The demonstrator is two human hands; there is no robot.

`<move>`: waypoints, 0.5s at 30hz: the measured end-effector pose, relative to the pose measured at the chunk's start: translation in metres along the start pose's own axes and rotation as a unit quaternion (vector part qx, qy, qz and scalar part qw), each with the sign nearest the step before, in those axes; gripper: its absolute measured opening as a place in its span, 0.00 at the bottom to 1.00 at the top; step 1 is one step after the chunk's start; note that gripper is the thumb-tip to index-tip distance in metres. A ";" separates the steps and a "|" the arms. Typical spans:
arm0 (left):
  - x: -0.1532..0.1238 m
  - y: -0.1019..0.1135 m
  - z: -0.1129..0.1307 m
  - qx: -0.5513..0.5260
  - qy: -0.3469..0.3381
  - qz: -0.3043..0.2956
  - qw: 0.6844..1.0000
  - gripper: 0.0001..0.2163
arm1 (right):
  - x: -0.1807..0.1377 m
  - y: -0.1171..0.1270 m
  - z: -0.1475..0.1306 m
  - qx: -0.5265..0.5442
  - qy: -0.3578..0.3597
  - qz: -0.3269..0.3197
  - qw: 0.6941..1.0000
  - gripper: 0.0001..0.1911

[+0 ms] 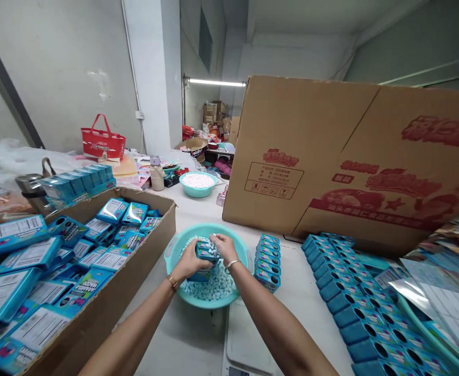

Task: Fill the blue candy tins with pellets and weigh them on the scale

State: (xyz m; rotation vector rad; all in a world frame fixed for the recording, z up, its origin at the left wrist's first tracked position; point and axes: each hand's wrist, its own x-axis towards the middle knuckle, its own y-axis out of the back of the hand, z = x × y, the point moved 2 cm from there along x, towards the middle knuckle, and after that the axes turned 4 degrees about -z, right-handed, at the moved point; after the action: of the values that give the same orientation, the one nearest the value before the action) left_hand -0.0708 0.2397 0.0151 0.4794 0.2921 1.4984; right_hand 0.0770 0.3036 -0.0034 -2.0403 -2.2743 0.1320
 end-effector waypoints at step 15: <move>-0.002 -0.007 0.012 -0.159 0.005 0.005 0.987 0.32 | -0.006 -0.013 -0.012 -0.010 -0.001 0.013 1.000 0.21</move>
State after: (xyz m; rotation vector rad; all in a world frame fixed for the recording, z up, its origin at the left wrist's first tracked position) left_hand -0.0588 0.2362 0.0215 0.2178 0.0544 1.5226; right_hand 0.0663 0.2968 0.0100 -2.0816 -2.2594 0.1147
